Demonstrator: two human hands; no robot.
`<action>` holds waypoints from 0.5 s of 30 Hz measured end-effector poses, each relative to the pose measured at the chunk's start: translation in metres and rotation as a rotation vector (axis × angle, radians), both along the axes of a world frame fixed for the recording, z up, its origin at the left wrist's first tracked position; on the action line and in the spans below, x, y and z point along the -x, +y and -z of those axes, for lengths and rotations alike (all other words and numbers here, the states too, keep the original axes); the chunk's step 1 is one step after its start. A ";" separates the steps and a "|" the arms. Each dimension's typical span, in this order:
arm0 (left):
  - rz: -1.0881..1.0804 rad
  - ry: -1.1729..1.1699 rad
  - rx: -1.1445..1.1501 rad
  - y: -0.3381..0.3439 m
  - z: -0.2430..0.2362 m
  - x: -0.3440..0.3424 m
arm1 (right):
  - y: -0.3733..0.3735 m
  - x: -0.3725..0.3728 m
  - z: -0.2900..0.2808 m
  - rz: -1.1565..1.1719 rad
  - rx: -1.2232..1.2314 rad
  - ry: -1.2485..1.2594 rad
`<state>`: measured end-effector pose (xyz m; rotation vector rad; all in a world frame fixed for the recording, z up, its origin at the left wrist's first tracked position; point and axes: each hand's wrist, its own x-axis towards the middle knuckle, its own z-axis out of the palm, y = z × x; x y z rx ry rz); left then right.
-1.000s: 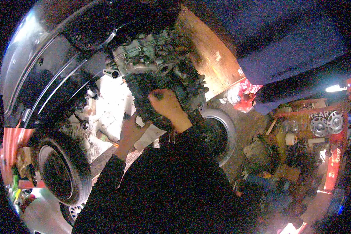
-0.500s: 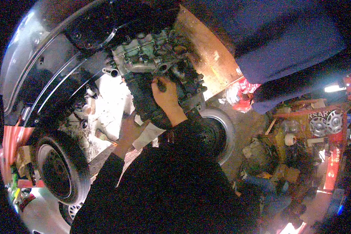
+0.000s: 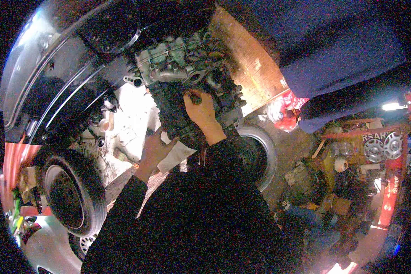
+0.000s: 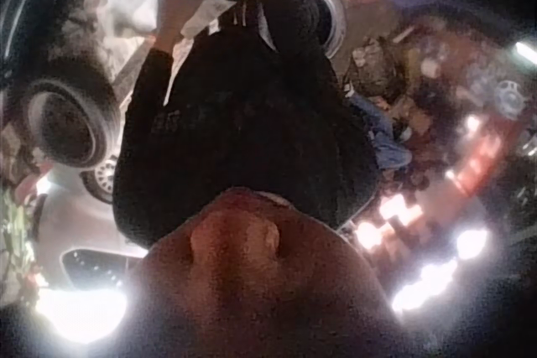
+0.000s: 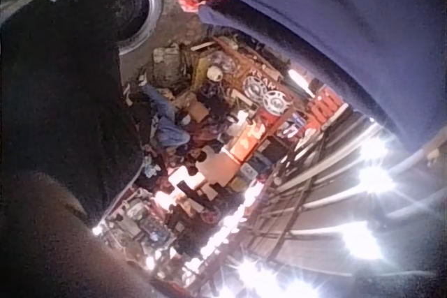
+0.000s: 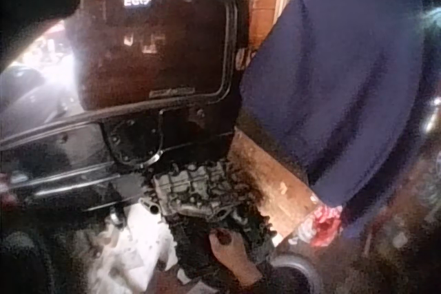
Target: The person uses a wrench to loosen and remove bolts from a car engine block. They repeatedly reach into the engine bay, turn the wrench, and remove fasteners while working on the exposed engine components.
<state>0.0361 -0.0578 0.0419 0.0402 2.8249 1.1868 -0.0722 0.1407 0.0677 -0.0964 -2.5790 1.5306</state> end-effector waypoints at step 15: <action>-0.002 0.131 0.075 0.000 -0.003 -0.001 | 0.002 -0.044 -0.034 -0.142 -0.213 -0.182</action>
